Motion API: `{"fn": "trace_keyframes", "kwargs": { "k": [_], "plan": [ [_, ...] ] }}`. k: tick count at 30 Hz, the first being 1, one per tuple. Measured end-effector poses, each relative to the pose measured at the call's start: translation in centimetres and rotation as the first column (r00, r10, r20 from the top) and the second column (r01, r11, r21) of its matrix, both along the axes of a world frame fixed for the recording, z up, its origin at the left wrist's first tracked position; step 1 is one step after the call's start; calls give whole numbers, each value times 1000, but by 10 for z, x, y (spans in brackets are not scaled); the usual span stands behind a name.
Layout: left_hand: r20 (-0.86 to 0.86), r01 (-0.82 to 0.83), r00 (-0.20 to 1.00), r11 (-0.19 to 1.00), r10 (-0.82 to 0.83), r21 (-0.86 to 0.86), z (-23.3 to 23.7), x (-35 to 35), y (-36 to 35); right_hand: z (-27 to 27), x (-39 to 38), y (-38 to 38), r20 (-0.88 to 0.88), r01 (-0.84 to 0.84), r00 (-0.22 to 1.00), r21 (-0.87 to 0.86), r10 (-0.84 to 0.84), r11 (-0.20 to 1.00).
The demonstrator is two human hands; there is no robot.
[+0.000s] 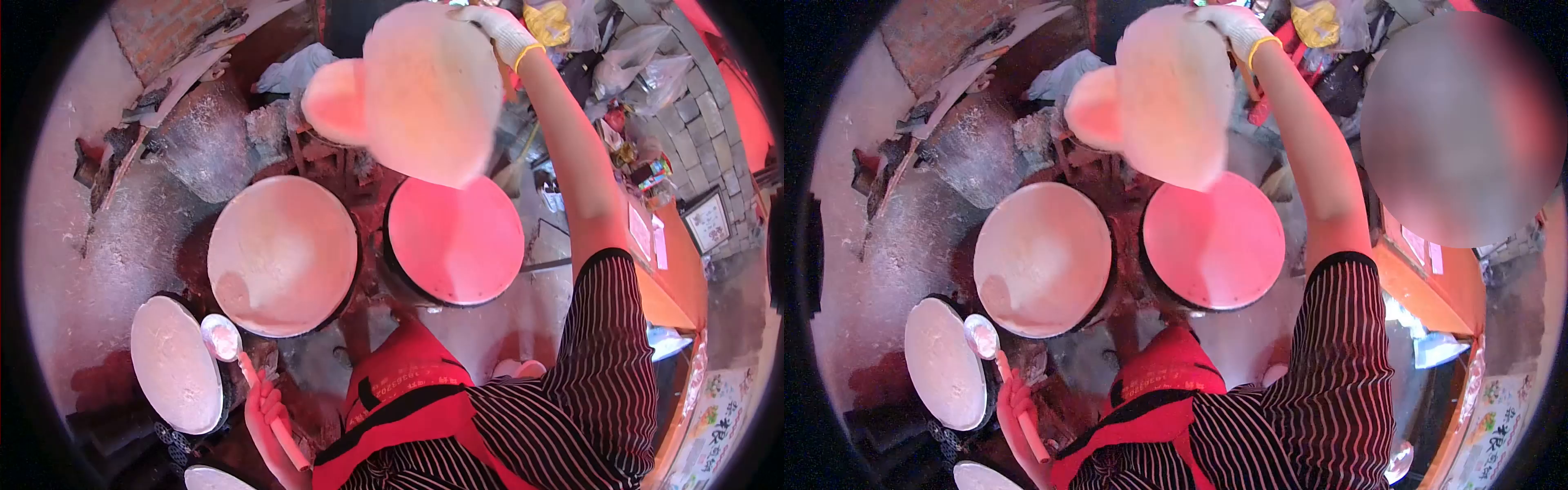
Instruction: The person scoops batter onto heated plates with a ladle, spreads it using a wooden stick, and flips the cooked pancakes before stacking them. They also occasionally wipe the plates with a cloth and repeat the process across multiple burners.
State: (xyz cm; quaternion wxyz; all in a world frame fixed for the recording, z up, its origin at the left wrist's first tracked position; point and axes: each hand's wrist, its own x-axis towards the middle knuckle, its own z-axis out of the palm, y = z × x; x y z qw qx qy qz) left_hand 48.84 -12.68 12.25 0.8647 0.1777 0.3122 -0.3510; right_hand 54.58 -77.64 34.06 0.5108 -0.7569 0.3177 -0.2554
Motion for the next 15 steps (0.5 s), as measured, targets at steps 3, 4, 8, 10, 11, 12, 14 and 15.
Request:
{"fn": "trace_keyframes", "kwargs": {
  "k": [3, 4, 8, 10, 11, 12, 14, 15],
  "plan": [
    [21, -94, 995, 995, 94, -17, 1, -13, -11, -39, 21, -61, 282, 55, 956, 80, -76, 995],
    [29, -134, 990, 991, 135, -20, -1, -21, -16, -63, 26, -69, 327, 0, 944, 126, -41, 992],
    [179, -361, 932, 849, 315, 386, 31, -81, -77, -199, 78, -110, 387, 33, 891, 465, -236, 885],
    [11, -421, 906, 901, 423, 104, 28, -99, -90, -260, 99, -105, 271, 186, 874, 580, -403, 793],
    [-7, -454, 890, 887, 456, 84, 31, -112, -101, -290, 104, -97, 303, 270, 819, 546, -488, 793],
    [-17, -485, 873, 871, 487, 79, 36, -123, -112, -310, 104, -89, 296, 225, 801, 656, -520, 720],
    [-37, -543, 837, 837, 546, 66, 44, -145, -128, -401, 122, -113, 255, 276, 781, 678, -570, 681],
    [-41, -571, 818, 818, 574, 61, 48, -156, -136, -388, 112, -96, 260, 260, 753, 726, -604, 636]
  ]
}}
